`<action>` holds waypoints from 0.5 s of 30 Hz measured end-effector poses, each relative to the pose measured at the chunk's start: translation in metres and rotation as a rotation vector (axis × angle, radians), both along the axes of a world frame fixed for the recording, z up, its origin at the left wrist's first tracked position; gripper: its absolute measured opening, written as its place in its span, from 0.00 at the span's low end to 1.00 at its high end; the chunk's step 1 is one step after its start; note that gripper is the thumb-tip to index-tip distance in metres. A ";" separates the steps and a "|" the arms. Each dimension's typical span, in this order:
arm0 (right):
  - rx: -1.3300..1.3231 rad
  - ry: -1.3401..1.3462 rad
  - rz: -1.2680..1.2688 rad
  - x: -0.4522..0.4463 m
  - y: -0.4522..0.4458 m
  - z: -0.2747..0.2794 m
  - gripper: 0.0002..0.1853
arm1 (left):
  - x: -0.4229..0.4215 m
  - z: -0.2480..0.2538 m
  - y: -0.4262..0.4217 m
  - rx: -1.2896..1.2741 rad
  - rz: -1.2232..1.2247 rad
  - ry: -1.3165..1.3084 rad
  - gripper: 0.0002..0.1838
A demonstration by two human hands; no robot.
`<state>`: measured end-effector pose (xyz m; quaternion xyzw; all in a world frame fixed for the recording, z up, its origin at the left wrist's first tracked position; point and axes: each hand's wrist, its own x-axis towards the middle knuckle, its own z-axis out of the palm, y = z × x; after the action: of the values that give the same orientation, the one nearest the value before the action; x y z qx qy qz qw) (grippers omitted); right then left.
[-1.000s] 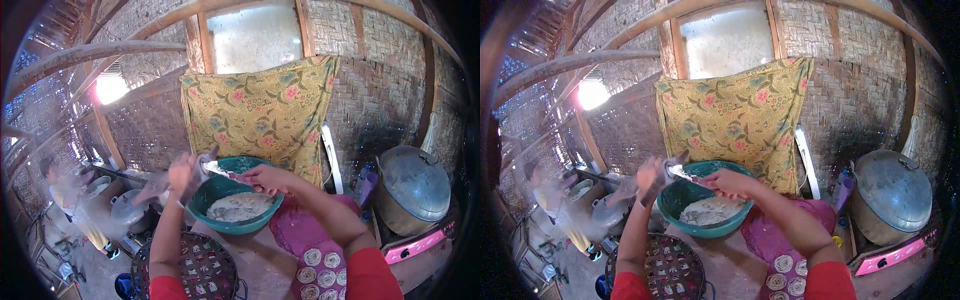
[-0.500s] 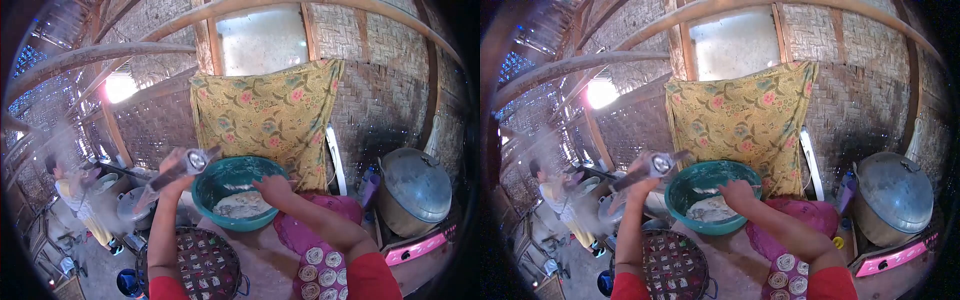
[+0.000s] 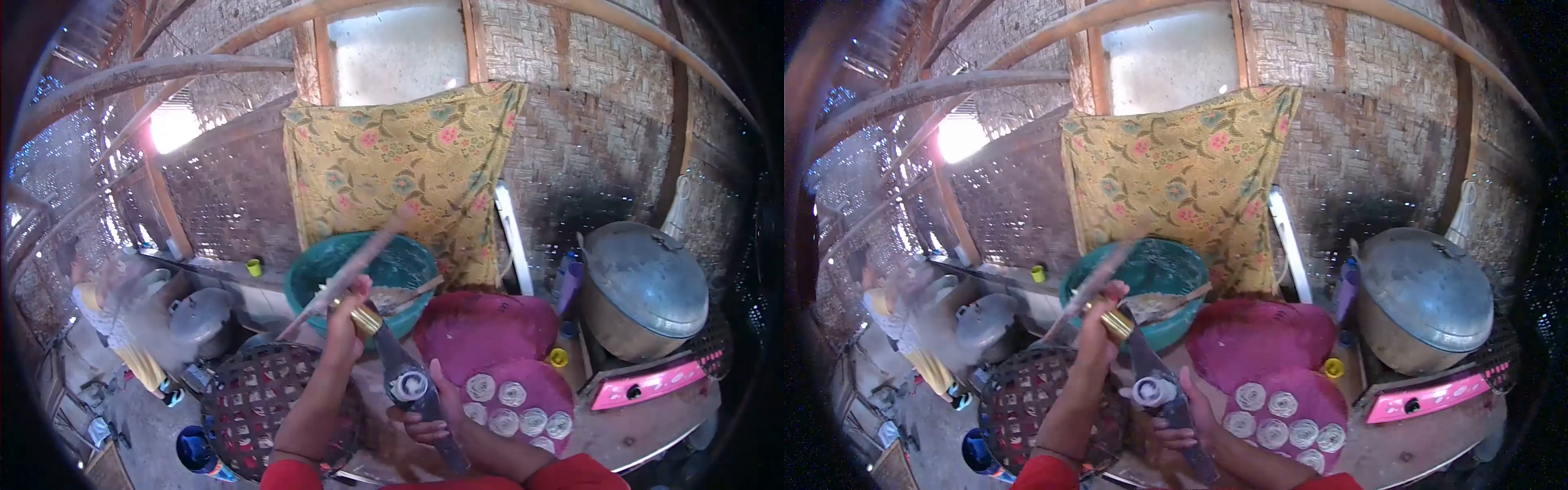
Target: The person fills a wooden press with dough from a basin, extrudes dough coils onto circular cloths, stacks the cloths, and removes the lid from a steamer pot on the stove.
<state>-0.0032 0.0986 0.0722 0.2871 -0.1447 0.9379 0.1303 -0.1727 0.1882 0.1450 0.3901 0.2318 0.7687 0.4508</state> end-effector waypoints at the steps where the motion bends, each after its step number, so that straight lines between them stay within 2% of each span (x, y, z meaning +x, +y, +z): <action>1: -0.095 -0.142 -0.117 0.022 -0.007 -0.008 0.48 | 0.011 -0.020 -0.004 -0.111 0.105 0.198 0.14; 2: -0.194 -0.281 -0.236 0.044 -0.015 -0.011 0.48 | 0.016 -0.047 -0.004 -0.037 0.281 0.601 0.18; 3: -0.242 -0.454 -0.426 0.067 -0.024 0.009 0.43 | 0.022 -0.074 -0.003 0.045 0.524 0.957 0.21; 4: -0.147 -0.569 -0.689 0.089 -0.027 0.010 0.41 | 0.037 -0.084 -0.015 0.100 0.503 1.026 0.22; 6: -0.119 -0.753 -1.123 0.118 -0.039 0.019 0.37 | 0.070 -0.090 -0.032 0.088 0.155 0.888 0.22; 7: -0.131 -0.760 -1.142 0.134 -0.043 0.017 0.37 | 0.087 -0.091 -0.043 0.060 -0.013 0.803 0.23; 9: 0.385 -1.132 -1.666 0.164 -0.046 0.009 0.33 | 0.113 -0.089 -0.064 0.021 -0.269 0.694 0.24; 10: 0.378 -1.141 -1.677 0.174 -0.051 0.016 0.33 | 0.120 -0.088 -0.075 0.014 -0.361 0.674 0.24; 12: 1.129 -1.306 -2.076 0.189 -0.066 0.047 0.35 | 0.130 -0.086 -0.093 0.004 -0.497 0.684 0.25; 13: 1.283 -1.489 -1.929 0.201 -0.078 0.064 0.42 | 0.136 -0.085 -0.098 -0.002 -0.544 0.703 0.25; 14: 1.272 -1.506 -1.923 0.210 -0.085 0.075 0.42 | 0.142 -0.082 -0.103 -0.005 -0.587 0.724 0.26; 15: 1.442 -1.561 -1.776 0.219 -0.090 0.084 0.42 | 0.148 -0.077 -0.109 -0.006 -0.621 0.744 0.26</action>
<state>0.2154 0.0082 0.1566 -0.4909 -0.7598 0.1766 0.3880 -0.0244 0.0793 0.0683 0.6880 0.2522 0.4054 0.5465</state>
